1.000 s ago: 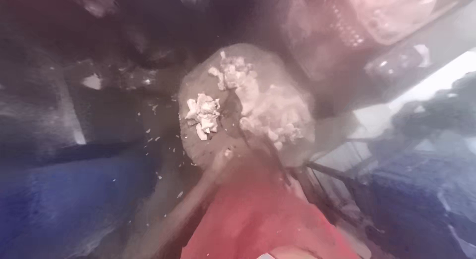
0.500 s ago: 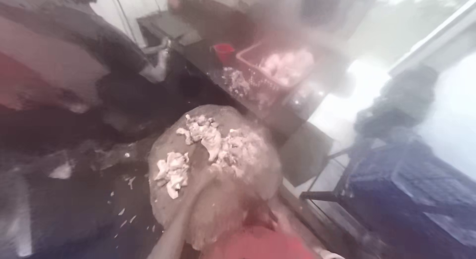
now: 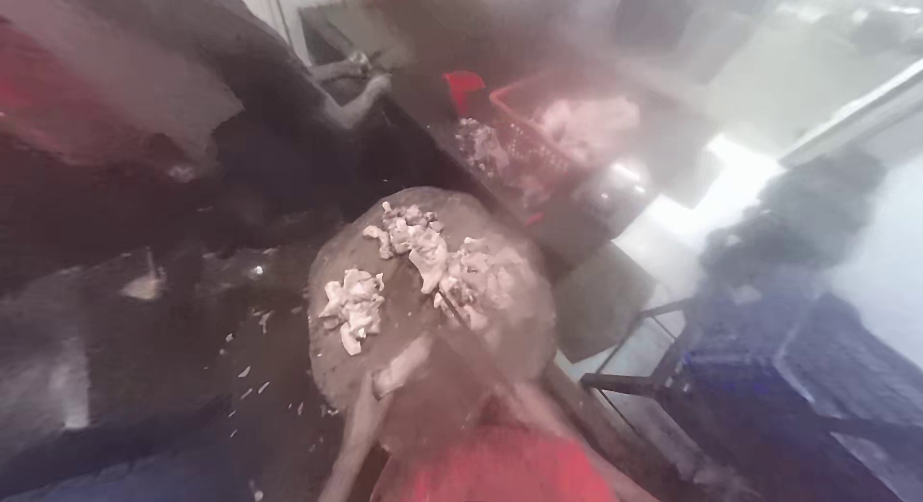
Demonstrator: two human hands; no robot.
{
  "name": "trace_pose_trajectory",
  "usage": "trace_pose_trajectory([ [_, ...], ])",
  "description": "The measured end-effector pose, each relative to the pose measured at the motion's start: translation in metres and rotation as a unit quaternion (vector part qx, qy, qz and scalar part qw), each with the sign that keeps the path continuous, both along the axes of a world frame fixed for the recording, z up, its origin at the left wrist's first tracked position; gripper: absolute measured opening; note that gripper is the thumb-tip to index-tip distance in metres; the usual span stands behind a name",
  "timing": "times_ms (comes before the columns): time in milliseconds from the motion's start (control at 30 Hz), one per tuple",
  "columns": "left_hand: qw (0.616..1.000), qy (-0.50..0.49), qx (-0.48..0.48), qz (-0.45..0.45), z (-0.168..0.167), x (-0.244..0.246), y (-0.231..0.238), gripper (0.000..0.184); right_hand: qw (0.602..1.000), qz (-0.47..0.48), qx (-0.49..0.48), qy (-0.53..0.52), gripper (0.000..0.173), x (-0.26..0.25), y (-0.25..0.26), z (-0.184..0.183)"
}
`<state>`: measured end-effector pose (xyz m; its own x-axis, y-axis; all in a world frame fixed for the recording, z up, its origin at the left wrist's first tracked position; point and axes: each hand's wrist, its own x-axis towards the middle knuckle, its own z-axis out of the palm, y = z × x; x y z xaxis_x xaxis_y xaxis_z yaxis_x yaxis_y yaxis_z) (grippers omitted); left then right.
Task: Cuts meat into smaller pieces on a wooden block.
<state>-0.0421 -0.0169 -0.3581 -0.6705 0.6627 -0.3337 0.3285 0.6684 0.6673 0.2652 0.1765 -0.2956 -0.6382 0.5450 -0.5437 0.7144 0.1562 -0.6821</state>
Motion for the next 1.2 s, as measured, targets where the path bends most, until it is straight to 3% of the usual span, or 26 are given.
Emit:
trace_pose_trajectory([
  [100, 0.998, 0.058, -0.031, -0.026, -0.002, 0.007, -0.009, 0.071, 0.997, 0.008, -0.047, 0.059, 0.055, -0.030, -0.008, 0.006],
  [167, 0.990, 0.109, -0.023, -0.085, -0.010, 0.008, -0.009, 0.081, 0.997, 0.004, -0.080, 0.014, 0.058, -0.039, -0.012, -0.005],
  [267, 0.981, 0.126, -0.019, -0.144, -0.013, 0.007, 0.005, 0.063, 0.996, 0.000, -0.079, -0.045, 0.065, -0.040, -0.014, -0.032],
  [367, 0.994, 0.018, -0.005, -0.107, -0.004, -0.005, 0.009, 0.058, 0.997, -0.012, -0.044, -0.066, 0.066, -0.043, -0.014, -0.029],
  [433, 0.996, -0.052, 0.025, -0.066, 0.021, -0.009, 0.007, 0.064, 0.999, -0.025, -0.012, -0.032, 0.061, -0.046, -0.021, -0.019],
  [533, 0.993, -0.085, 0.071, -0.050, 0.054, -0.006, 0.008, 0.058, 0.999, -0.044, -0.011, -0.001, 0.057, -0.045, -0.031, -0.021],
  [600, 0.991, -0.061, 0.079, -0.088, 0.047, -0.007, 0.016, 0.048, 0.997, -0.053, -0.040, -0.049, 0.056, -0.048, -0.029, -0.025],
  [667, 0.990, -0.015, 0.049, -0.132, 0.014, -0.004, 0.023, 0.043, 0.995, -0.038, -0.043, -0.080, 0.055, -0.050, -0.023, -0.013],
  [733, 0.988, 0.020, 0.029, -0.152, -0.011, 0.001, 0.027, 0.041, 0.999, -0.026, -0.022, -0.036, 0.055, -0.056, -0.024, 0.010],
  [833, 0.987, 0.022, 0.019, -0.156, 0.000, 0.004, 0.026, 0.041, 0.993, -0.010, -0.003, 0.114, 0.058, -0.079, -0.034, 0.059],
  [900, 0.984, 0.044, 0.070, -0.160, -0.006, 0.001, 0.022, 0.036, 0.983, 0.026, 0.027, 0.178, 0.070, -0.096, -0.037, 0.068],
  [933, 0.982, 0.051, 0.082, -0.163, -0.012, 0.000, 0.021, 0.036, 0.984, 0.043, 0.046, 0.167, 0.072, -0.100, -0.037, 0.062],
  [1067, 0.983, 0.048, -0.001, -0.175, -0.017, 0.000, 0.026, 0.045, 0.989, 0.131, 0.041, -0.057, 0.059, -0.101, -0.020, -0.002],
  [1200, 0.993, 0.014, 0.008, -0.119, -0.002, 0.001, -0.001, 0.050, 0.991, 0.119, 0.026, -0.049, 0.057, -0.102, -0.021, 0.014],
])
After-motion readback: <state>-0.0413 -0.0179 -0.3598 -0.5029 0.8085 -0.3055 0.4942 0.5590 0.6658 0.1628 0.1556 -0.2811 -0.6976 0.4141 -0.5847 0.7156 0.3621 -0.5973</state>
